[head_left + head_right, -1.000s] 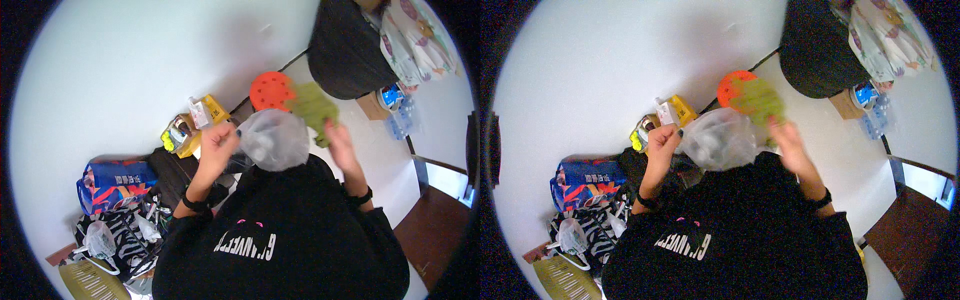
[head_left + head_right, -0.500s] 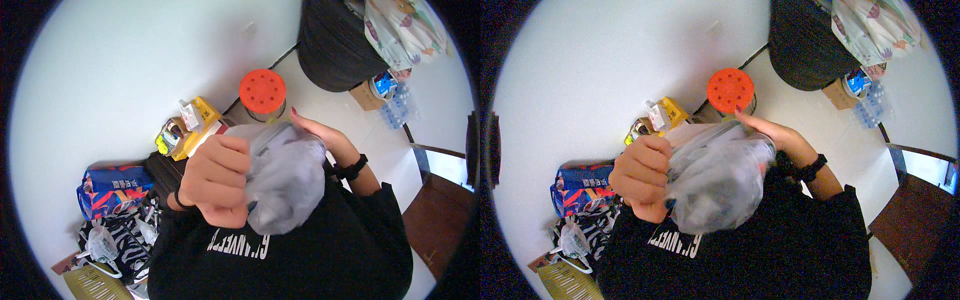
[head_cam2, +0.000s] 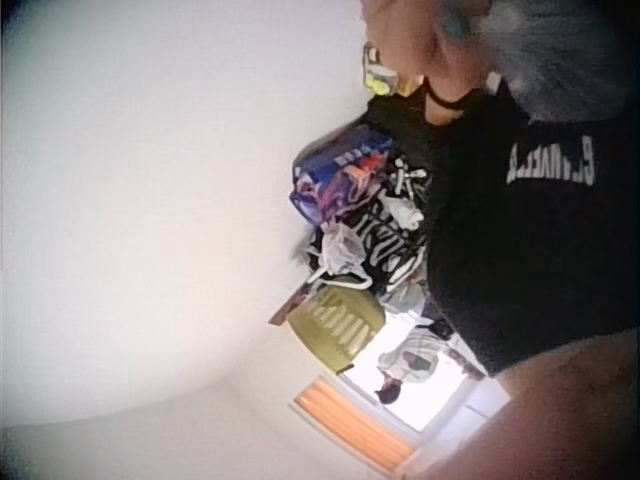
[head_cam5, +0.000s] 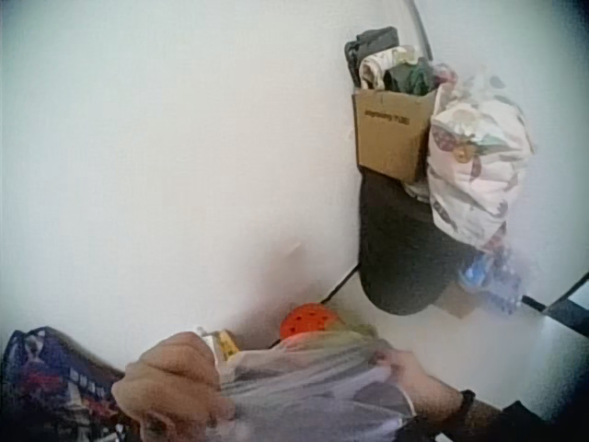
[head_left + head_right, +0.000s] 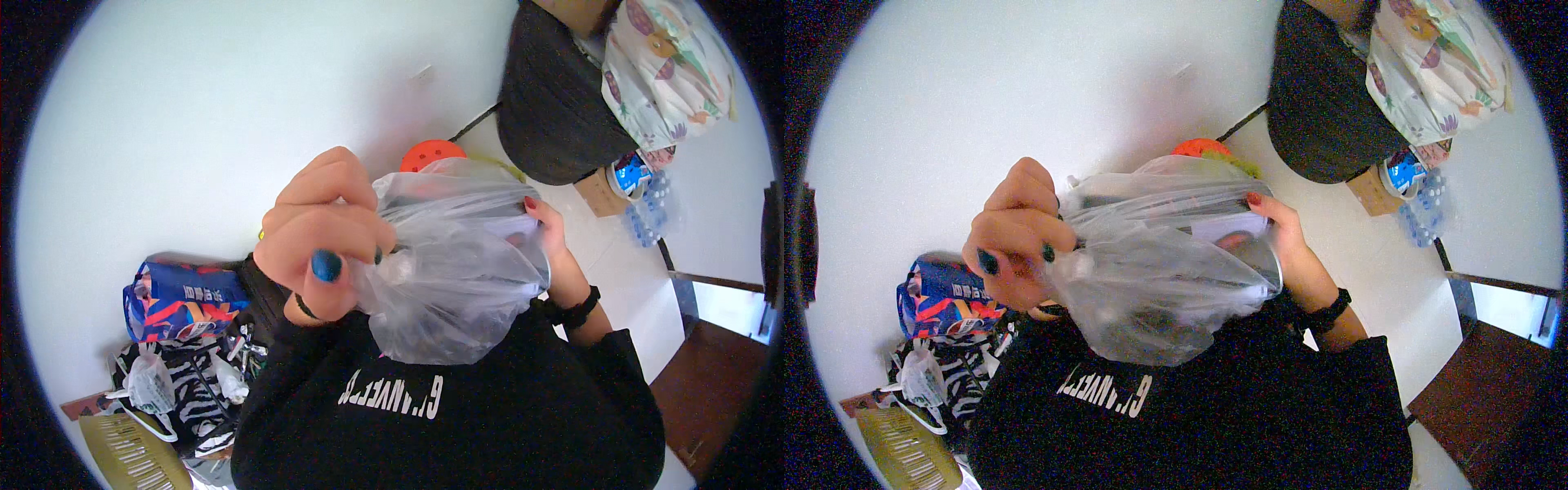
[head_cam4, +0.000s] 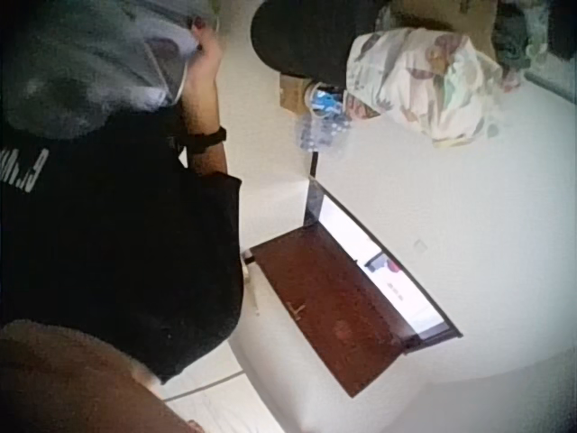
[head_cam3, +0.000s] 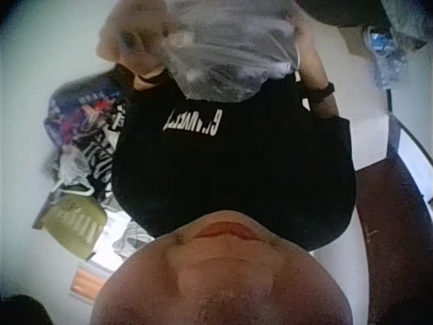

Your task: The person wipes a table with a cloth, puts several items including a spray can and a smaller object into a plastic bag, and then washes the cloth in a bathroom sink.

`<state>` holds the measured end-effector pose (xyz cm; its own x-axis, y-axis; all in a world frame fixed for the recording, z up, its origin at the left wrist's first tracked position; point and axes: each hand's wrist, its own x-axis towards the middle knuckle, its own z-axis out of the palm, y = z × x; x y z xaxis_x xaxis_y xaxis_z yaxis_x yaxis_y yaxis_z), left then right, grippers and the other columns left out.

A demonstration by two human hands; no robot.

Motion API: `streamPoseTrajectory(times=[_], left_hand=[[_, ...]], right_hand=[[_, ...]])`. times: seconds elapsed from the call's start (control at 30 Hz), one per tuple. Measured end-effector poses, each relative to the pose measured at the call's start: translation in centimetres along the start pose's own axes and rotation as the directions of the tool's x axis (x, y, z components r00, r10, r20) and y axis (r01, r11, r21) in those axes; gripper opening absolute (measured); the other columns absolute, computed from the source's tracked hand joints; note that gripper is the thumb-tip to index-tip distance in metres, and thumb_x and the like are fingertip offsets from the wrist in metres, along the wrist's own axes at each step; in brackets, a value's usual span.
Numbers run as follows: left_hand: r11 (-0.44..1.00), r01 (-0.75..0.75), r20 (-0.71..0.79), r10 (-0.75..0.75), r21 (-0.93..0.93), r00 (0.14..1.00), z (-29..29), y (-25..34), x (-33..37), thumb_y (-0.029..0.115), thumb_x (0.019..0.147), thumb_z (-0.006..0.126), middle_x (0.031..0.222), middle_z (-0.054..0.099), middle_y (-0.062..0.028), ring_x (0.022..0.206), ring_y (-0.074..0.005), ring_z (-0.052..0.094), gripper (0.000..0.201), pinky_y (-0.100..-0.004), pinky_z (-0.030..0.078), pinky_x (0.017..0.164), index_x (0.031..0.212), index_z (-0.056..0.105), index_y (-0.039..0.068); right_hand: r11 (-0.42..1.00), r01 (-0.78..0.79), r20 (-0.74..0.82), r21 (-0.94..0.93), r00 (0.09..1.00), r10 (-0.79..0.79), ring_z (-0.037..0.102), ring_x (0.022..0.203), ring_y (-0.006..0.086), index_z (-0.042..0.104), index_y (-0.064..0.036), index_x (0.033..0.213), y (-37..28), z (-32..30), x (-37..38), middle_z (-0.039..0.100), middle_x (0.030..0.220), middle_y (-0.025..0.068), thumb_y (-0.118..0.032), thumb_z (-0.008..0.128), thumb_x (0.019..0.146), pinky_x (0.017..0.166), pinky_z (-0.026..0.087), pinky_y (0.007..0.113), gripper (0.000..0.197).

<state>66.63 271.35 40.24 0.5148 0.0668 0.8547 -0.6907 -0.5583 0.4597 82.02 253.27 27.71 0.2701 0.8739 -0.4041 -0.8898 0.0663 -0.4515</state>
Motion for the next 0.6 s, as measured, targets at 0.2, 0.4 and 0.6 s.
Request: streamPoseTrajectory(times=[0.2,0.4,0.6], left_hand=[[0.991,0.032,-0.269,0.004,0.131,0.963,1.9,-0.1,-1.6,0.020,0.089,0.040,0.052,0.053,-0.0048,0.044,-0.0140,0.037,0.033,-0.0260,0.027,0.039,0.062,0.048,0.003],[0.964,0.235,-0.295,-0.190,0.126,0.936,3.1,0.2,-3.5,0.019,0.092,0.038,0.051,0.052,-0.0046,0.041,-0.0105,0.040,0.035,-0.0240,0.029,0.039,0.065,0.048,0.000],[0.827,0.559,-0.464,-0.472,0.062,0.749,5.6,1.5,-5.4,0.024,0.092,0.040,0.048,0.050,-0.0049,0.040,-0.0086,0.044,0.035,-0.0216,0.032,0.040,0.068,0.047,0.001]], right_hand=[[0.995,-0.006,-0.039,-0.103,0.999,0.002,0.057,0.066,0.0284,0.044,0.0015,0.114,1.2,-2.5,0.0,0.057,0.098,0.0203,-0.031,0.051,0.073,0.062,0.048,0.035,0.053],[0.949,-0.219,-0.198,-0.229,0.964,0.175,0.056,0.080,0.0217,0.049,-0.0035,0.113,1.5,-3.2,1.8,0.058,0.096,0.0122,-0.038,0.050,0.079,0.067,0.046,0.029,0.048],[0.966,-0.215,-0.167,-0.142,0.967,0.191,0.056,0.088,0.0216,0.052,-0.0026,0.110,3.3,-5.9,4.9,0.059,0.099,0.0103,-0.038,0.048,0.084,0.077,0.046,0.030,0.044]])
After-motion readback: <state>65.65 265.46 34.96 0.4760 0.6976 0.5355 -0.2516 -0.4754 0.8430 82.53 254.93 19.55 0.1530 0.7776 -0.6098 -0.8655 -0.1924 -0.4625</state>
